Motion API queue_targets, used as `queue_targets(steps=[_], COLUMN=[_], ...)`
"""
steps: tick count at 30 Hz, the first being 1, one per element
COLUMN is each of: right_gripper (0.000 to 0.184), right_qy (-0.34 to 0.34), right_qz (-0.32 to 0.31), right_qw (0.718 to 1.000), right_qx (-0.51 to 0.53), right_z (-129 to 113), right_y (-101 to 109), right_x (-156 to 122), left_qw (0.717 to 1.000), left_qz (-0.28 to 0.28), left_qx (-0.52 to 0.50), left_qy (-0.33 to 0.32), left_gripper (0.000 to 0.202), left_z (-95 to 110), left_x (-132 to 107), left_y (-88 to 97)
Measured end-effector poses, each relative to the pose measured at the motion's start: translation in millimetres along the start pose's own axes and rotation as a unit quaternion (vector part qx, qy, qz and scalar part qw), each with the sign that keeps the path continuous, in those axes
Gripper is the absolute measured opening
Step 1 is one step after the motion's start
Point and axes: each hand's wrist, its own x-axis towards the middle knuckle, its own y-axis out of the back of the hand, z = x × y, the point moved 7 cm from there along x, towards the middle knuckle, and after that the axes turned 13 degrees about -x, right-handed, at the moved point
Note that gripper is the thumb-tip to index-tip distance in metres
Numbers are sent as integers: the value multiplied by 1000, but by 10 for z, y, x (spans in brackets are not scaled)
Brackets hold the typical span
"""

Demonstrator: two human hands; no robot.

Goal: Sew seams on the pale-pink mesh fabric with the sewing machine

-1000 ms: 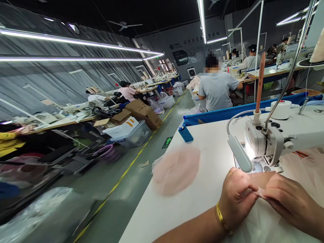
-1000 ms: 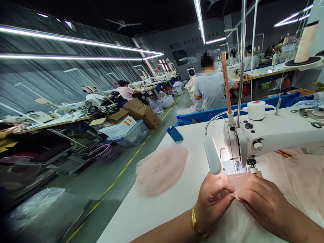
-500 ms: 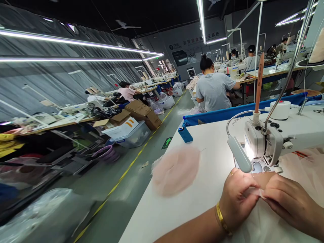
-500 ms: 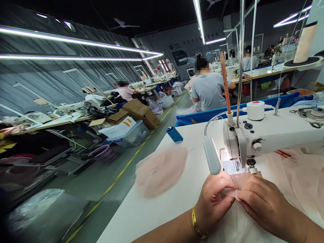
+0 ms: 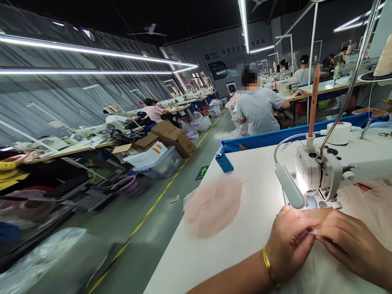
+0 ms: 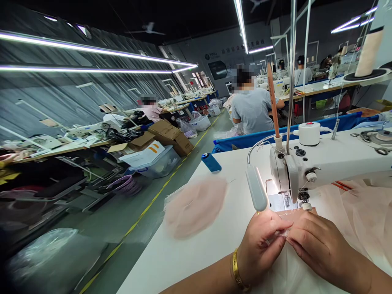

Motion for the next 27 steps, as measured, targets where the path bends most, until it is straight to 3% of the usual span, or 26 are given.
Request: queue_targets(steps=[7, 17, 27], right_gripper=[18, 17, 19], right_qy=[-1, 8, 10], right_qz=[6, 2, 0], right_qw=[1000, 1000, 1000], right_qx=[-4, -1, -2], right_z=[-1, -25, -35], right_y=[5, 17, 18], right_x=[6, 13, -23], left_qw=[1000, 999, 1000], left_qz=[11, 26, 19], left_qx=[9, -26, -3], left_qy=[3, -4, -23], left_gripper=[9, 21, 19], left_z=[2, -5, 59], left_x=[-6, -28, 10], left_y=[22, 18, 10])
